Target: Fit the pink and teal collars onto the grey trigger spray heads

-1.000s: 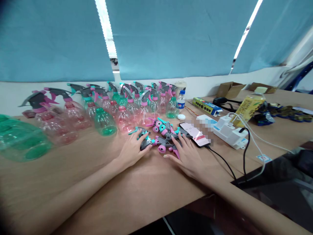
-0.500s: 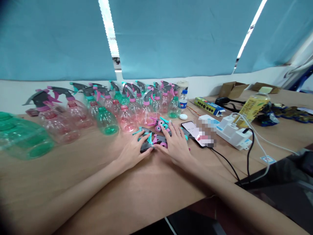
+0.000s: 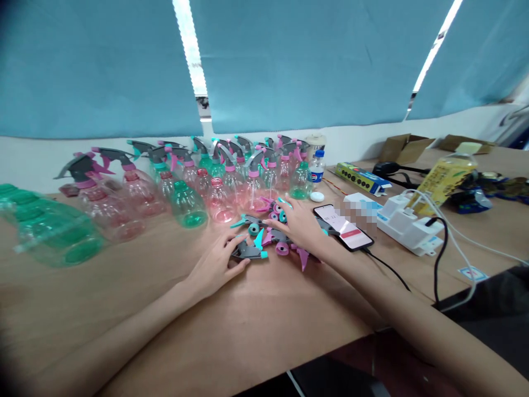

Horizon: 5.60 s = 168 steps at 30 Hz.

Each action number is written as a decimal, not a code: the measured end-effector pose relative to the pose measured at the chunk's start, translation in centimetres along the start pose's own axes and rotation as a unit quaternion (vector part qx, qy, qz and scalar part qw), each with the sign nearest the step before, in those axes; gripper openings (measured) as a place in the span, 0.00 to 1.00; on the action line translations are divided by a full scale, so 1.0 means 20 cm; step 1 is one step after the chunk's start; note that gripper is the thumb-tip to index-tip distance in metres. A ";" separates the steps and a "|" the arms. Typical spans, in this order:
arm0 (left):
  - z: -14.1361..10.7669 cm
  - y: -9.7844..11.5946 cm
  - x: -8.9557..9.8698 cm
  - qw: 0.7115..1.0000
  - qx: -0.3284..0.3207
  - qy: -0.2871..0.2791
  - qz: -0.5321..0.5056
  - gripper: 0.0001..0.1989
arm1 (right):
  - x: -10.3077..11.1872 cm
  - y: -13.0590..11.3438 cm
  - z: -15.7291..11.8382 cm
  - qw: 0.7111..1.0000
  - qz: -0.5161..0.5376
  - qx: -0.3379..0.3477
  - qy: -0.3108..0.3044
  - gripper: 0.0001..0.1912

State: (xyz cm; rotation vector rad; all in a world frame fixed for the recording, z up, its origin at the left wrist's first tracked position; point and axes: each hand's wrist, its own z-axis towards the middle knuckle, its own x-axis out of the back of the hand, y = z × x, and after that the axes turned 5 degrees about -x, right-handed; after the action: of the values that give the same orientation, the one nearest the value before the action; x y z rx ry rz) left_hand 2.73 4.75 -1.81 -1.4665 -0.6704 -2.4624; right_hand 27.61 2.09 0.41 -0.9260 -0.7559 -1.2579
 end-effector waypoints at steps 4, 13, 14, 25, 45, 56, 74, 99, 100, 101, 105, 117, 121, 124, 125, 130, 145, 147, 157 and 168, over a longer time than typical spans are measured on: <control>-0.01 0.00 0.00 1.000 -0.005 -0.004 -0.001 0.19 | -0.08 0.03 0.11 0.998 -0.006 0.039 -0.051 0.33; -0.08 0.00 0.04 0.998 0.001 0.059 0.006 0.24 | -0.03 0.04 0.09 0.995 -0.057 0.049 -0.066 0.19; -0.08 0.01 0.04 0.997 0.000 0.070 0.012 0.25 | -0.02 0.03 0.09 0.995 -0.060 0.051 -0.068 0.18; -0.14 0.05 0.07 0.993 0.024 0.112 0.039 0.26 | -0.10 -0.09 0.12 0.990 -0.062 0.071 -0.109 0.25; -0.16 0.07 0.08 0.989 0.109 0.089 -0.031 0.16 | 0.06 -0.36 -0.08 0.969 0.186 0.160 0.007 0.22; -0.16 0.05 0.07 0.991 0.095 0.085 -0.047 0.15 | -0.05 -0.46 -0.22 0.936 0.327 0.126 -0.048 0.18; -0.18 0.06 0.04 0.985 0.085 0.102 -0.111 0.13 | -0.11 -0.42 -0.20 0.925 0.362 0.090 -0.067 0.19; -0.19 0.09 0.10 0.992 -0.010 0.123 -0.029 0.13 | -0.09 -0.43 -0.21 0.929 0.344 0.106 -0.088 0.18; -0.19 0.09 0.10 0.992 -0.019 0.119 -0.023 0.13 | -0.10 -0.43 -0.21 0.931 0.339 0.109 -0.082 0.18; -0.19 0.09 0.10 0.993 -0.027 0.114 -0.017 0.13 | -0.10 -0.43 -0.21 0.934 0.333 0.111 -0.075 0.17; -0.20 0.09 0.09 0.993 -0.044 0.097 0.040 0.14 | -0.11 -0.44 -0.21 0.944 0.303 0.119 -0.056 0.15; -0.17 0.08 0.10 0.988 -0.039 0.115 0.095 0.12 | -0.11 -0.46 -0.20 0.956 0.249 0.148 -0.044 0.21; -0.17 0.08 0.10 0.991 -0.025 0.129 0.034 0.10 | -0.11 -0.47 -0.22 0.958 0.243 0.141 -0.049 0.20; -0.17 0.08 0.10 0.991 -0.010 0.131 0.002 0.09 | -0.12 -0.48 -0.23 0.958 0.250 0.133 -0.033 0.16; -0.17 0.08 0.11 0.992 -0.007 0.130 -0.005 0.09 | -0.11 -0.48 -0.23 0.958 0.253 0.132 -0.031 0.14; -0.16 0.08 0.11 0.994 -0.006 0.109 -0.020 0.10 | -0.12 -0.46 -0.22 0.952 0.268 0.141 -0.046 0.08; -0.15 0.11 0.13 0.995 0.005 0.075 -0.065 0.05 | -0.11 -0.45 -0.23 0.939 0.314 0.141 -0.012 0.08; -0.15 0.11 0.13 0.996 0.005 0.067 -0.057 0.05 | -0.11 -0.45 -0.23 0.938 0.317 0.142 -0.011 0.09; -0.16 0.10 0.12 0.996 -0.015 0.079 -0.027 0.03 | -0.12 -0.45 -0.24 0.918 0.384 0.087 -0.054 0.11; -0.18 0.08 0.09 0.961 0.174 0.142 -0.161 0.04 | -0.11 -0.45 -0.23 0.888 0.454 -0.024 -0.072 0.13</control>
State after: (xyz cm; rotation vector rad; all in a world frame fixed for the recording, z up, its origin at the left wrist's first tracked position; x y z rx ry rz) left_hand -0.29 1.78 -1.28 -0.9117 -1.2826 -2.5346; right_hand 18.33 -1.59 -2.24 -1.2207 -0.3094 -0.3787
